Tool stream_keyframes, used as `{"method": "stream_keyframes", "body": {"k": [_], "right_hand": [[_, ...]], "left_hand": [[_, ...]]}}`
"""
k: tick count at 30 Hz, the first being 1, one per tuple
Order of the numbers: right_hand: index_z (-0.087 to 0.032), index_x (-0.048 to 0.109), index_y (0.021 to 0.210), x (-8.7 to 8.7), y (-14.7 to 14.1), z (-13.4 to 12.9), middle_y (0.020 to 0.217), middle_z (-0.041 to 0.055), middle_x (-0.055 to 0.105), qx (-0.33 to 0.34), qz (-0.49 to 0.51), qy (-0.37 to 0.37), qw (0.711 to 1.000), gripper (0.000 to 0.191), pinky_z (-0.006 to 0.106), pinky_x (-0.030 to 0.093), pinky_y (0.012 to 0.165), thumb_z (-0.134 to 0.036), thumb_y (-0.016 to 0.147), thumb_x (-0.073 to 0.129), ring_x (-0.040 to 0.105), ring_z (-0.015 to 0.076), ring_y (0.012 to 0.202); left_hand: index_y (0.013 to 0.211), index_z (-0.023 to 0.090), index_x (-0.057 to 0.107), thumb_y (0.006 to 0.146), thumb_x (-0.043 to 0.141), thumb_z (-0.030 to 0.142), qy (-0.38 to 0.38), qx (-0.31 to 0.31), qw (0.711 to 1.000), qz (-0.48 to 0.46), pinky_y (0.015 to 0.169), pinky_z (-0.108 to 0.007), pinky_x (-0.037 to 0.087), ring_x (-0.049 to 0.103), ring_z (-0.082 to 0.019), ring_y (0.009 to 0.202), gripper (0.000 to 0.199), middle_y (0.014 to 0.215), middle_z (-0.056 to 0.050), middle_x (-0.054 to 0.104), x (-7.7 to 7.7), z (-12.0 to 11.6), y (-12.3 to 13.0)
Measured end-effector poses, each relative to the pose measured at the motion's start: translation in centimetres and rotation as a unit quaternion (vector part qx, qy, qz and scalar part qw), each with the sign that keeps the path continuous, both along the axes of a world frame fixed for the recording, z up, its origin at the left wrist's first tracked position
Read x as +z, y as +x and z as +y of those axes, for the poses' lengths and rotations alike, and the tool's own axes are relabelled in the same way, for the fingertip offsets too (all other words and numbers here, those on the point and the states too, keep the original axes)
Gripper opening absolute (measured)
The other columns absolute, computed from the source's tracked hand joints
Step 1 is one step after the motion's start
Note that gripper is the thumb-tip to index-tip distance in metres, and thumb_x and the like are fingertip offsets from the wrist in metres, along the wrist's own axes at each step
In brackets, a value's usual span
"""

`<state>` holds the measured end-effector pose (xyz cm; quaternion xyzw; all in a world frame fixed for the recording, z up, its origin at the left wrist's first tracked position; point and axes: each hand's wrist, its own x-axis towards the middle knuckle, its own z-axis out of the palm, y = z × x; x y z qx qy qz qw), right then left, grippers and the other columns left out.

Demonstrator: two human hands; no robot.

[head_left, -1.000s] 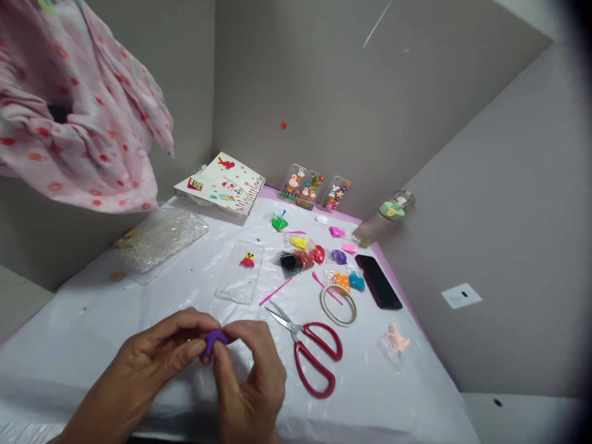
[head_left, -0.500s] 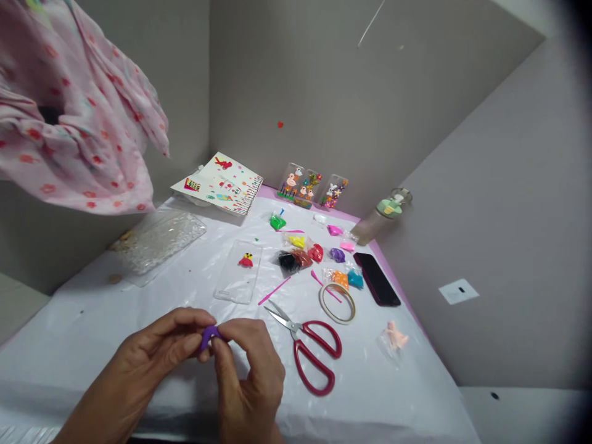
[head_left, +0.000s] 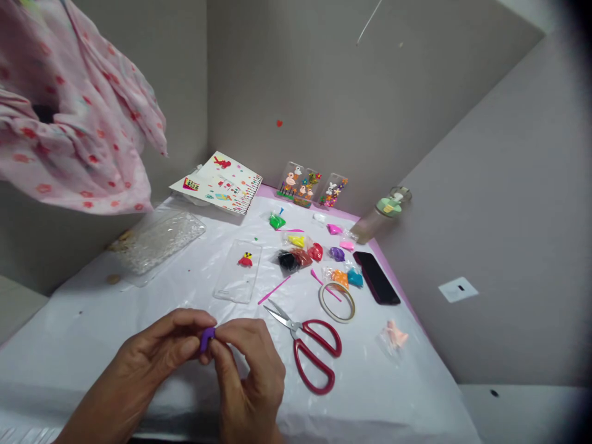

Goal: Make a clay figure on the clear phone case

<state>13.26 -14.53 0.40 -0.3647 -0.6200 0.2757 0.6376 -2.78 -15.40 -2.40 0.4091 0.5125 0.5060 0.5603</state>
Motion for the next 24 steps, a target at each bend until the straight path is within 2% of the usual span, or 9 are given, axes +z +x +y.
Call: {"method": "stream_keyframes", "body": {"k": [3, 7, 10, 12, 16, 21, 24], "right_hand": [[-0.027, 0.080, 0.100, 0.2, -0.1, -0.1, 0.088, -0.0010, 0.076, 0.019, 0.054, -0.062, 0.996, 0.025, 0.021, 0.057, 0.074, -0.005, 0.090, 0.073, 0.071, 0.0140, 0.081], [-0.026, 0.081, 0.089, 0.3, 0.0, 0.2, 0.080, -0.0019, 0.075, 0.070, 0.138, -0.168, 0.974, 0.013, 0.024, 0.057, 0.074, -0.014, 0.089, 0.077, 0.071, 0.0151, 0.077], [-0.023, 0.080, 0.085, 0.3, 0.1, 0.4, 0.078, -0.0003, 0.074, 0.111, 0.190, -0.214, 0.952, 0.003, 0.028, 0.058, 0.072, -0.023, 0.087, 0.083, 0.071, 0.0166, 0.072], [-0.022, 0.080, 0.087, 0.4, 0.1, 0.6, 0.076, 0.0002, 0.074, 0.148, 0.228, -0.240, 0.932, 0.009, 0.030, 0.059, 0.070, -0.030, 0.087, 0.084, 0.071, 0.0170, 0.068], [-0.023, 0.078, 0.087, 0.6, 0.2, 0.7, 0.071, -0.0005, 0.075, 0.188, 0.269, -0.282, 0.902, 0.013, 0.031, 0.061, 0.072, -0.034, 0.088, 0.085, 0.073, 0.0172, 0.065], [-0.023, 0.078, 0.087, 0.4, 0.3, 0.6, 0.073, -0.0003, 0.076, 0.180, 0.276, -0.294, 0.897, 0.014, 0.028, 0.061, 0.070, -0.033, 0.085, 0.088, 0.073, 0.0159, 0.067], [-0.023, 0.079, 0.090, 0.3, 0.3, 0.6, 0.075, -0.0008, 0.076, 0.183, 0.274, -0.295, 0.897, 0.013, 0.026, 0.060, 0.072, -0.031, 0.085, 0.088, 0.073, 0.0148, 0.070]], "left_hand": [[0.101, 0.039, 0.079, 0.088, 0.081, 0.052, -0.004, -0.003, 1.000, 0.010, 0.089, -0.014, 0.059, 0.071, -0.017, 0.100, 0.018, 0.105, 0.005, 0.075, 0.0, -0.1, 0.0], [0.104, 0.038, 0.078, 0.094, 0.077, 0.048, 0.013, -0.012, 1.000, 0.025, 0.085, -0.016, 0.060, 0.069, -0.015, 0.089, 0.015, 0.097, 0.004, 0.073, 0.2, -0.2, 0.0], [0.105, 0.037, 0.078, 0.094, 0.076, 0.048, 0.030, -0.018, 0.999, 0.025, 0.082, -0.017, 0.061, 0.070, -0.015, 0.083, 0.016, 0.092, 0.004, 0.074, 0.3, -0.2, 0.1], [0.103, 0.035, 0.079, 0.093, 0.077, 0.048, 0.034, -0.027, 0.999, 0.025, 0.080, -0.020, 0.062, 0.072, -0.017, 0.083, 0.017, 0.088, 0.002, 0.074, 0.3, -0.1, 0.1], [0.101, 0.033, 0.080, 0.091, 0.079, 0.047, 0.039, -0.016, 0.998, 0.037, 0.079, -0.023, 0.065, 0.074, -0.019, 0.081, 0.018, 0.082, 0.000, 0.075, 0.8, 0.3, 0.2], [0.095, 0.034, 0.082, 0.080, 0.088, 0.048, 0.024, -0.015, 0.999, 0.016, 0.077, -0.024, 0.066, 0.078, -0.020, 0.080, 0.021, 0.087, 0.001, 0.079, 1.4, 0.6, 0.5], [0.097, 0.033, 0.082, 0.082, 0.086, 0.046, 0.024, -0.017, 0.999, 0.030, 0.077, -0.024, 0.066, 0.078, -0.020, 0.080, 0.020, 0.089, 0.000, 0.080, 1.4, 0.6, 0.5]]}}
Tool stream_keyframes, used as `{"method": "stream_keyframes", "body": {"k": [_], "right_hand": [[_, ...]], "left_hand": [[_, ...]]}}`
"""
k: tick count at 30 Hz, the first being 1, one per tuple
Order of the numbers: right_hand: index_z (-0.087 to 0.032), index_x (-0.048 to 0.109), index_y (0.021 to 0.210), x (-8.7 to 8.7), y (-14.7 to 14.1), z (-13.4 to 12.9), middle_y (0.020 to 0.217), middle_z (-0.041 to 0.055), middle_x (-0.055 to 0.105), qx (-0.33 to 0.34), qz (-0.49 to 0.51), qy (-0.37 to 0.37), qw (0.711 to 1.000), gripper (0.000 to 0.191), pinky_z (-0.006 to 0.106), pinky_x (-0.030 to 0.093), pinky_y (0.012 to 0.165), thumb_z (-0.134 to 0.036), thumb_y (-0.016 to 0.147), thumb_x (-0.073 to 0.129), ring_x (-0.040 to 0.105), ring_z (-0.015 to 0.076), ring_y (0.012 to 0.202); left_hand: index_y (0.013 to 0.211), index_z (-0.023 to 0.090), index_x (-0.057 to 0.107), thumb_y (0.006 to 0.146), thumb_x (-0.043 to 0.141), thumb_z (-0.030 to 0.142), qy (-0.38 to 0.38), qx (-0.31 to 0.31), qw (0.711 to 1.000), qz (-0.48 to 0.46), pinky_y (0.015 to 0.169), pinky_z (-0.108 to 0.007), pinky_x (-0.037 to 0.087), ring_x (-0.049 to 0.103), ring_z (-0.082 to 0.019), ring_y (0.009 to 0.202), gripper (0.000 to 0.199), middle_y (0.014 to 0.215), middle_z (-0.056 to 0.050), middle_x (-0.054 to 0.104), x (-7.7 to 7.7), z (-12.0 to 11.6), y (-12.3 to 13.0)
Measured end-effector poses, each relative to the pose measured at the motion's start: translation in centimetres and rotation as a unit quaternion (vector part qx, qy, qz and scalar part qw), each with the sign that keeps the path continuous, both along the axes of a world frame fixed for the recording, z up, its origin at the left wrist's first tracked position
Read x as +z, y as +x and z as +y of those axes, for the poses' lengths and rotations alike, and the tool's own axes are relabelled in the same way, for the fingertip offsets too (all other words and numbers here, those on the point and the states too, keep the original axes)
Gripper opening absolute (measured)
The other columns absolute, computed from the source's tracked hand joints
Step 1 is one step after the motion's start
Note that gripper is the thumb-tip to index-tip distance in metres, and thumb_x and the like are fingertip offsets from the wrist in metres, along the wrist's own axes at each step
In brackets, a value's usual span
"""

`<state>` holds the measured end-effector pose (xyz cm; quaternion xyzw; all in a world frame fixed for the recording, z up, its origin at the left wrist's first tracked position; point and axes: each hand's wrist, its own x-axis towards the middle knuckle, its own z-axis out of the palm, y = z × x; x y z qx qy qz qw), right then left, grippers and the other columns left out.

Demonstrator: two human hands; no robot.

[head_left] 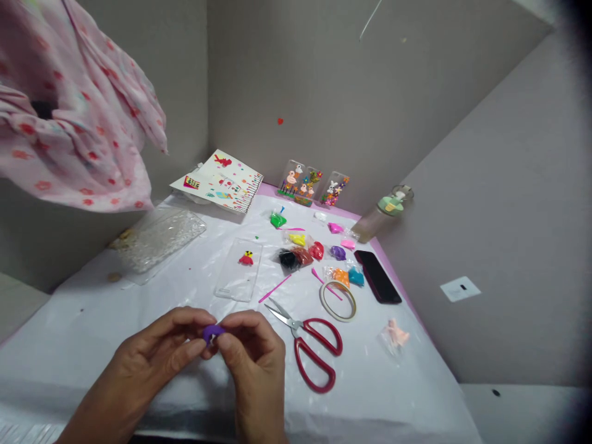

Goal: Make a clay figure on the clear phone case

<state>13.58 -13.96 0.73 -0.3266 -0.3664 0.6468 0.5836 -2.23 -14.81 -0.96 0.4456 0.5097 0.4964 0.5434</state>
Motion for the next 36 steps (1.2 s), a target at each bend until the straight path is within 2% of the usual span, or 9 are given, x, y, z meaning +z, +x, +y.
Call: {"method": "stream_keyframes", "body": {"k": [6, 9, 14, 19, 25, 31, 36], "right_hand": [[-0.023, 0.079, 0.087, 0.0, -0.1, -0.1, 0.076, -0.0014, 0.076, -0.005, -0.003, -0.001, 1.000, 0.012, 0.025, 0.059, 0.073, -0.028, 0.083, 0.089, 0.073, 0.0143, 0.071], [-0.023, 0.079, 0.093, -0.1, -0.1, 0.0, 0.079, -0.0008, 0.077, -0.007, -0.014, 0.001, 1.000, 0.014, 0.027, 0.060, 0.074, -0.028, 0.083, 0.089, 0.074, 0.0154, 0.072], [-0.022, 0.080, 0.087, -0.4, -0.2, -0.1, 0.080, -0.0002, 0.075, -0.039, -0.062, 0.034, 0.997, 0.008, 0.027, 0.060, 0.074, -0.023, 0.083, 0.086, 0.074, 0.0161, 0.073], [-0.022, 0.079, 0.091, -0.6, -0.3, -0.2, 0.081, 0.0011, 0.076, -0.044, -0.079, 0.040, 0.995, 0.011, 0.029, 0.061, 0.073, -0.024, 0.083, 0.086, 0.074, 0.0181, 0.075], [-0.021, 0.078, 0.090, -0.7, -0.3, -0.3, 0.081, 0.0019, 0.076, -0.053, -0.109, 0.048, 0.991, 0.009, 0.029, 0.060, 0.073, -0.021, 0.082, 0.084, 0.073, 0.0186, 0.076], [-0.021, 0.079, 0.087, -0.7, -0.4, -0.6, 0.081, 0.0016, 0.077, -0.085, -0.163, 0.063, 0.981, 0.008, 0.028, 0.059, 0.073, -0.017, 0.081, 0.081, 0.072, 0.0185, 0.078], [-0.021, 0.079, 0.085, -0.6, -0.4, -0.6, 0.080, 0.0021, 0.077, -0.090, -0.177, 0.071, 0.978, 0.004, 0.028, 0.059, 0.073, -0.018, 0.084, 0.080, 0.072, 0.0192, 0.078]], "left_hand": [[0.096, 0.034, 0.082, 0.084, 0.084, 0.049, 0.022, 0.029, 0.999, 0.014, 0.073, -0.018, 0.064, 0.076, -0.017, 0.076, 0.020, 0.085, 0.001, 0.078, -0.1, -0.3, 0.0], [0.099, 0.035, 0.081, 0.086, 0.083, 0.049, 0.006, 0.022, 1.000, 0.008, 0.076, -0.018, 0.063, 0.075, -0.017, 0.081, 0.020, 0.090, 0.001, 0.077, -0.4, -0.5, -0.2], [0.104, 0.037, 0.079, 0.090, 0.081, 0.047, -0.008, 0.027, 1.000, 0.011, 0.084, -0.015, 0.060, 0.072, -0.016, 0.091, 0.018, 0.099, 0.002, 0.074, -1.0, -0.9, -0.3], [0.106, 0.038, 0.078, 0.091, 0.080, 0.048, -0.011, 0.018, 1.000, -0.004, 0.086, -0.016, 0.061, 0.072, -0.018, 0.098, 0.019, 0.105, 0.002, 0.075, -1.5, -0.8, -0.6], [0.106, 0.039, 0.077, 0.092, 0.078, 0.049, -0.009, 0.032, 0.999, -0.011, 0.088, -0.012, 0.058, 0.071, -0.015, 0.100, 0.017, 0.105, 0.005, 0.074, -1.0, -1.1, -0.2], [0.103, 0.034, 0.079, 0.088, 0.082, 0.051, -0.013, 0.036, 0.999, -0.024, 0.084, -0.018, 0.063, 0.074, -0.018, 0.096, 0.022, 0.102, 0.001, 0.075, -0.6, -0.7, -0.2], [0.106, 0.034, 0.077, 0.092, 0.079, 0.048, -0.005, 0.031, 0.999, -0.020, 0.086, -0.019, 0.062, 0.073, -0.018, 0.097, 0.020, 0.103, 0.001, 0.075, -0.6, -0.7, -0.2]]}}
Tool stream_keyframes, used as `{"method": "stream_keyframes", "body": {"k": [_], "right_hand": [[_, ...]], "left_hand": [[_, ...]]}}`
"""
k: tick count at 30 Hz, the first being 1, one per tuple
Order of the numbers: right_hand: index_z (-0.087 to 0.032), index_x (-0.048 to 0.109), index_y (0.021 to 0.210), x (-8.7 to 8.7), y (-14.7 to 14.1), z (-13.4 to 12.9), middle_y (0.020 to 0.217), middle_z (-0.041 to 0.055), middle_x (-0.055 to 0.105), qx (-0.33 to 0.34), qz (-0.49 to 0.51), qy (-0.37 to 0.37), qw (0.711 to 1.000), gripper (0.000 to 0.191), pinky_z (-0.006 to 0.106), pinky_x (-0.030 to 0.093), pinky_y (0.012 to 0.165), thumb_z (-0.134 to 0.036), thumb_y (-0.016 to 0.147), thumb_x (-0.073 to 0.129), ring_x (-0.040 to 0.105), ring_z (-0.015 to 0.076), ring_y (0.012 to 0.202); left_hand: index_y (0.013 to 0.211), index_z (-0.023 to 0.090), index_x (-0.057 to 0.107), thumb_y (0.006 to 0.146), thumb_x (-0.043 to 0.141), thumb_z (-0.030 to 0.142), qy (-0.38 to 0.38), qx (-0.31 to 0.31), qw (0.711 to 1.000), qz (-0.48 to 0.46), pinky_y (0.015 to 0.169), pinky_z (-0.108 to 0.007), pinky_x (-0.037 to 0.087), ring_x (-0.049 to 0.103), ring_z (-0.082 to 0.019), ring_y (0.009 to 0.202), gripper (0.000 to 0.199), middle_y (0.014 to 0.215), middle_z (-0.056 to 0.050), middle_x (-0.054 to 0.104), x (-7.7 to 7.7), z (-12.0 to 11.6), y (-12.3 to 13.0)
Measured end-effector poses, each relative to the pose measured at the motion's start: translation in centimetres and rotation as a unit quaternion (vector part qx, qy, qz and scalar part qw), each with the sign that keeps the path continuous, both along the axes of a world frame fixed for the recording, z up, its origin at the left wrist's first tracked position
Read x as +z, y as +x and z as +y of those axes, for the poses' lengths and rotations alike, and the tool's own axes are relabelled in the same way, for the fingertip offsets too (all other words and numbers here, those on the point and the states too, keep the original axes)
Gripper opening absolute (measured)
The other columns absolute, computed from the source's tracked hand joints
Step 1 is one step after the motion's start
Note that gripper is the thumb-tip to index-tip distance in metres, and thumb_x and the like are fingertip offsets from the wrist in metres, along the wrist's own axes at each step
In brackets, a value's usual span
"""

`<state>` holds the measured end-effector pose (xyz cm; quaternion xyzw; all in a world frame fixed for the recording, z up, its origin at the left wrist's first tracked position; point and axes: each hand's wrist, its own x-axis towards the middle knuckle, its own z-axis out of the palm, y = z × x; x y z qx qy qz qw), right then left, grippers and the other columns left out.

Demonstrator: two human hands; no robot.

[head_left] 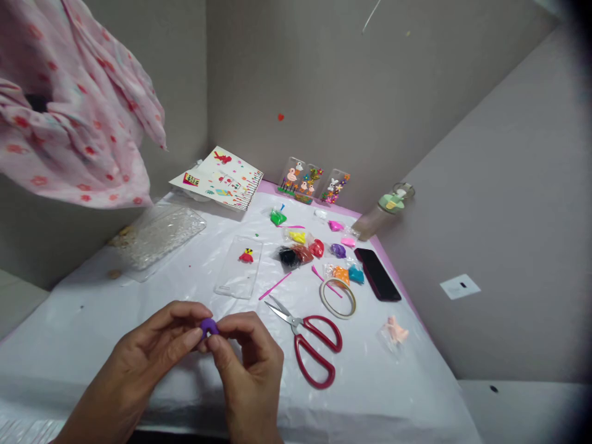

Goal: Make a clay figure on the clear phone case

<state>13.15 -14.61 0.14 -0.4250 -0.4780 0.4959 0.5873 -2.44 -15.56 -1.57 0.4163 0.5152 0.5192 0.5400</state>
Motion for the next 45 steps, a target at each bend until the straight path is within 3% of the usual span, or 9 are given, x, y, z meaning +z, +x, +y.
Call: {"method": "stream_keyframes", "body": {"k": [9, 17, 20, 24, 31, 37, 41, 45], "right_hand": [[-0.022, 0.079, 0.084, -0.1, -0.1, 0.1, 0.078, -0.0007, 0.076, -0.019, -0.002, 0.024, 1.000, 0.013, 0.024, 0.057, 0.071, -0.009, 0.083, 0.078, 0.072, 0.0164, 0.075], [-0.024, 0.075, 0.093, -0.3, -0.4, -0.1, 0.081, -0.0023, 0.074, -0.085, -0.115, 0.176, 0.974, 0.023, 0.021, 0.055, 0.072, -0.002, 0.090, 0.068, 0.070, 0.0131, 0.076], [-0.024, 0.074, 0.101, -0.4, -0.4, -0.2, 0.087, -0.0008, 0.074, -0.085, -0.137, 0.189, 0.969, 0.024, 0.022, 0.055, 0.074, -0.003, 0.090, 0.067, 0.070, 0.0137, 0.080], [-0.025, 0.075, 0.101, -0.3, 0.1, -0.3, 0.088, -0.0010, 0.075, -0.043, -0.121, 0.162, 0.978, 0.022, 0.022, 0.054, 0.077, -0.006, 0.092, 0.068, 0.070, 0.0140, 0.082], [-0.026, 0.079, 0.108, 0.7, 1.2, 0.5, 0.098, 0.0022, 0.075, 0.027, -0.008, 0.026, 0.999, 0.017, 0.029, 0.058, 0.082, -0.023, 0.091, 0.075, 0.072, 0.0183, 0.090], [-0.022, 0.080, 0.088, 0.9, 0.9, 1.2, 0.082, 0.0018, 0.077, 0.069, 0.082, -0.064, 0.992, 0.009, 0.030, 0.059, 0.077, -0.027, 0.083, 0.086, 0.073, 0.0189, 0.078], [-0.021, 0.080, 0.084, 1.1, 1.1, 1.4, 0.078, 0.0018, 0.077, 0.060, 0.089, -0.091, 0.990, 0.014, 0.028, 0.057, 0.073, -0.032, 0.081, 0.088, 0.070, 0.0170, 0.074], [-0.020, 0.080, 0.085, 0.9, 1.0, 1.3, 0.078, 0.0018, 0.075, 0.054, 0.086, -0.113, 0.988, 0.021, 0.026, 0.054, 0.070, -0.036, 0.078, 0.091, 0.066, 0.0159, 0.074]], "left_hand": [[0.109, 0.036, 0.074, 0.096, 0.074, 0.049, 0.000, -0.007, 1.000, 0.001, 0.086, -0.017, 0.059, 0.070, -0.016, 0.094, 0.019, 0.099, 0.003, 0.075, 0.0, -0.2, 0.2], [0.109, 0.035, 0.075, 0.092, 0.079, 0.053, -0.001, 0.007, 1.000, -0.024, 0.082, -0.016, 0.061, 0.071, -0.015, 0.089, 0.025, 0.097, 0.003, 0.074, 0.4, -0.1, 0.8], [0.111, 0.036, 0.074, 0.091, 0.080, 0.052, -0.007, 0.014, 0.999, -0.029, 0.083, -0.014, 0.061, 0.071, -0.014, 0.092, 0.027, 0.100, 0.003, 0.073, 0.4, -0.1, 0.9], [0.105, 0.033, 0.074, 0.092, 0.078, 0.053, 0.025, 0.017, 1.000, 0.005, 0.078, -0.014, 0.062, 0.073, -0.015, 0.089, 0.024, 0.095, 0.002, 0.072, 0.8, 0.2, 0.8], [0.102, 0.032, 0.075, 0.097, 0.069, 0.050, 0.081, -0.029, 0.992, 0.088, 0.077, -0.021, 0.066, 0.079, -0.018, 0.082, 0.020, 0.086, 0.001, 0.077, 0.8, 0.9, 0.4], [0.098, 0.033, 0.077, 0.095, 0.072, 0.048, 0.143, 0.016, 0.976, 0.161, 0.071, -0.017, 0.066, 0.082, -0.017, 0.078, 0.016, 0.087, 0.003, 0.080, 0.8, 1.1, 0.4], [0.105, 0.035, 0.074, 0.093, 0.075, 0.045, 0.231, 0.044, 0.941, 0.242, 0.077, -0.015, 0.065, 0.082, -0.015, 0.083, 0.016, 0.097, 0.005, 0.079, 1.3, 0.8, 0.7], [0.108, 0.033, 0.072, 0.100, 0.067, 0.035, 0.305, 0.047, 0.894, 0.326, 0.081, -0.012, 0.062, 0.077, -0.012, 0.087, 0.010, 0.097, 0.005, 0.078, 1.8, 0.8, 1.0]]}}
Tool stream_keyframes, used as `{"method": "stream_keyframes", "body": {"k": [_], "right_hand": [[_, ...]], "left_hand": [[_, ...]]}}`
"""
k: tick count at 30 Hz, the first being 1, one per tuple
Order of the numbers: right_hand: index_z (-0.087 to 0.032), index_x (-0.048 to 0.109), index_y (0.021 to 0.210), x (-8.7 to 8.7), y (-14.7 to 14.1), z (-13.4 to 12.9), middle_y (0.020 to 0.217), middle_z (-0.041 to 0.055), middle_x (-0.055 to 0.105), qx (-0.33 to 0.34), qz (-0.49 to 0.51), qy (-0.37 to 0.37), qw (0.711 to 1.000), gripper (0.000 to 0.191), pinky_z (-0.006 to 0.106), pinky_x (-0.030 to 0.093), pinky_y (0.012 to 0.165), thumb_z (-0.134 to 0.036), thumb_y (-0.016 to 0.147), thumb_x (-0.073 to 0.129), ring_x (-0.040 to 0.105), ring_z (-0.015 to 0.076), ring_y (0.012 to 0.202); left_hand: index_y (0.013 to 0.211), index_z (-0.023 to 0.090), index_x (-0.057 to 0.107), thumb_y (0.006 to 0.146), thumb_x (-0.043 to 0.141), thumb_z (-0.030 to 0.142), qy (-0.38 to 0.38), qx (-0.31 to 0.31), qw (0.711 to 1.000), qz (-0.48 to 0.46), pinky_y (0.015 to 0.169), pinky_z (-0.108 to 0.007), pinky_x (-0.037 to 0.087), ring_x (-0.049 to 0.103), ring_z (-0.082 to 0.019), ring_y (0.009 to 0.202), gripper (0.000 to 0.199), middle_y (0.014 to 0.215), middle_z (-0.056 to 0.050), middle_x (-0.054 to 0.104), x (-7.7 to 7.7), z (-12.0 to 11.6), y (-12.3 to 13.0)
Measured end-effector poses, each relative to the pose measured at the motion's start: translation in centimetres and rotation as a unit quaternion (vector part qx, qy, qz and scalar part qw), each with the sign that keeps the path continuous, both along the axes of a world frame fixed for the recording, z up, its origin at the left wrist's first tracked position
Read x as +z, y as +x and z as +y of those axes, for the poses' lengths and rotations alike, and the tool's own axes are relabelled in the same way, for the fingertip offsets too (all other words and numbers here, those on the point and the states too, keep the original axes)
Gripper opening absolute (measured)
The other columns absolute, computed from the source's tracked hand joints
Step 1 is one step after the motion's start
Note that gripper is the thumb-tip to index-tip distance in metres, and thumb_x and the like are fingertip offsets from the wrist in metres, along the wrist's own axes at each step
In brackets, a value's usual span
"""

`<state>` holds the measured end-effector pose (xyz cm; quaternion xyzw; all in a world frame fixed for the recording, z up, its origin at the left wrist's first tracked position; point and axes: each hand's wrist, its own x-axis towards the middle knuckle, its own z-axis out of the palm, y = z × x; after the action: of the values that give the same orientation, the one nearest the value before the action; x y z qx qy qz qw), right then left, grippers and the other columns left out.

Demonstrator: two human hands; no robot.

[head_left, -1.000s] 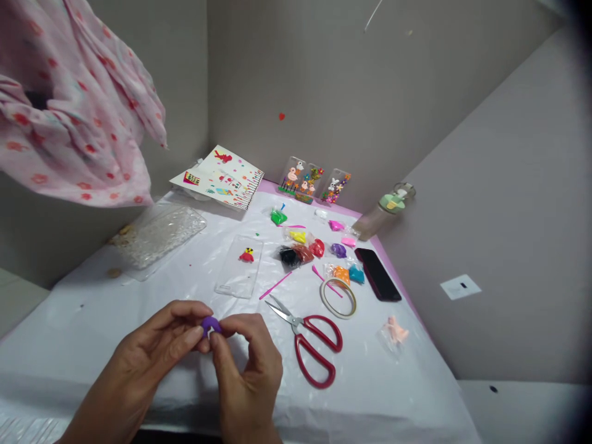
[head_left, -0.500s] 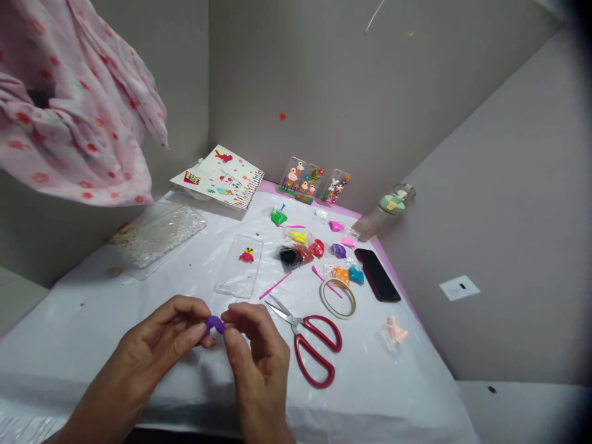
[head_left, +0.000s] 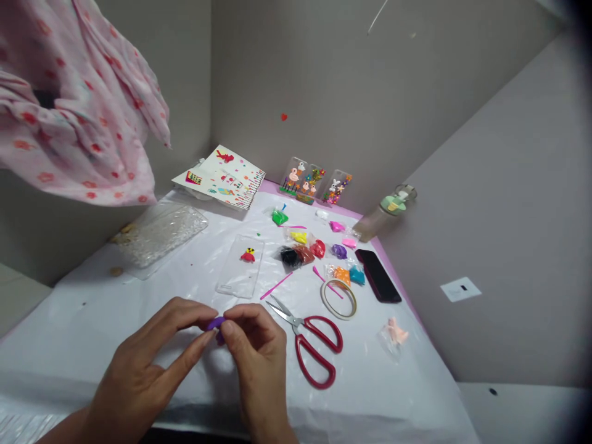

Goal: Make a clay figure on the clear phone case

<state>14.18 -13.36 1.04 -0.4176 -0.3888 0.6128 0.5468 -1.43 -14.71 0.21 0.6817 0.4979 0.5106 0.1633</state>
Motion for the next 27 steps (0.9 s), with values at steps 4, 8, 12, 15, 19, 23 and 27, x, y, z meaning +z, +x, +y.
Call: {"method": "stream_keyframes", "body": {"k": [4, 8, 12, 15, 19, 23, 27], "right_hand": [[-0.021, 0.082, 0.090, -0.2, -0.3, -0.2, 0.079, 0.0018, 0.074, 0.014, 0.015, -0.013, 1.000, 0.024, 0.025, 0.053, 0.070, -0.038, 0.076, 0.092, 0.065, 0.0152, 0.074], [-0.021, 0.081, 0.087, -0.1, -0.5, -0.1, 0.080, 0.0016, 0.075, 0.016, 0.027, -0.012, 0.999, 0.022, 0.024, 0.053, 0.070, -0.036, 0.075, 0.093, 0.065, 0.0147, 0.075], [-0.021, 0.081, 0.081, -0.1, -0.5, 0.0, 0.075, -0.0001, 0.074, 0.014, 0.041, -0.027, 0.999, 0.023, 0.022, 0.051, 0.067, -0.032, 0.070, 0.097, 0.064, 0.0131, 0.071], [-0.021, 0.079, 0.080, -0.2, -0.6, -0.1, 0.074, 0.0004, 0.073, 0.005, 0.050, -0.026, 0.998, 0.022, 0.023, 0.052, 0.067, -0.034, 0.073, 0.095, 0.064, 0.0136, 0.070], [-0.020, 0.079, 0.082, -0.3, -0.7, -0.2, 0.073, 0.0000, 0.071, -0.004, 0.049, -0.033, 0.998, 0.024, 0.023, 0.052, 0.065, -0.037, 0.073, 0.095, 0.062, 0.0132, 0.068], [-0.020, 0.080, 0.086, -0.3, -0.7, -0.3, 0.075, 0.0004, 0.072, -0.001, 0.044, -0.035, 0.998, 0.030, 0.024, 0.053, 0.066, -0.038, 0.069, 0.097, 0.063, 0.0139, 0.069], [-0.020, 0.079, 0.082, -0.2, -0.7, -0.3, 0.075, 0.0014, 0.073, -0.005, 0.035, -0.034, 0.999, 0.026, 0.025, 0.053, 0.066, -0.039, 0.073, 0.094, 0.063, 0.0147, 0.069]], "left_hand": [[0.112, 0.032, 0.071, 0.102, 0.063, 0.028, 0.042, -0.012, 0.999, 0.034, 0.086, -0.012, 0.059, 0.075, -0.010, 0.092, 0.013, 0.100, 0.005, 0.076, -0.2, 0.3, -0.2], [0.112, 0.031, 0.069, 0.104, 0.060, 0.024, 0.048, -0.030, 0.997, 0.043, 0.090, -0.012, 0.057, 0.072, -0.009, 0.094, 0.014, 0.101, 0.005, 0.074, -0.7, 0.2, -0.6], [0.113, 0.031, 0.069, 0.105, 0.060, 0.026, 0.046, -0.027, 0.997, 0.054, 0.090, -0.014, 0.057, 0.072, -0.010, 0.094, 0.013, 0.101, 0.005, 0.074, -1.2, 0.0, -0.8], [0.115, 0.030, 0.069, 0.105, 0.062, 0.034, 0.046, -0.001, 0.997, 0.055, 0.088, -0.014, 0.058, 0.073, -0.011, 0.093, 0.012, 0.101, 0.004, 0.075, -1.4, -0.1, -0.9], [0.113, 0.032, 0.069, 0.106, 0.061, 0.031, 0.044, -0.010, 0.998, 0.054, 0.087, -0.017, 0.059, 0.074, -0.011, 0.092, 0.011, 0.101, 0.005, 0.076, -1.5, -0.2, -1.0], [0.111, 0.032, 0.071, 0.104, 0.064, 0.033, 0.047, 0.002, 0.998, 0.047, 0.083, -0.019, 0.061, 0.075, -0.013, 0.089, 0.009, 0.099, 0.005, 0.077, -1.4, -0.4, -0.9], [0.111, 0.032, 0.073, 0.102, 0.066, 0.035, 0.048, 0.021, 0.997, 0.051, 0.078, -0.024, 0.064, 0.077, -0.016, 0.085, 0.011, 0.097, 0.004, 0.080, -1.5, -0.6, -1.0]]}}
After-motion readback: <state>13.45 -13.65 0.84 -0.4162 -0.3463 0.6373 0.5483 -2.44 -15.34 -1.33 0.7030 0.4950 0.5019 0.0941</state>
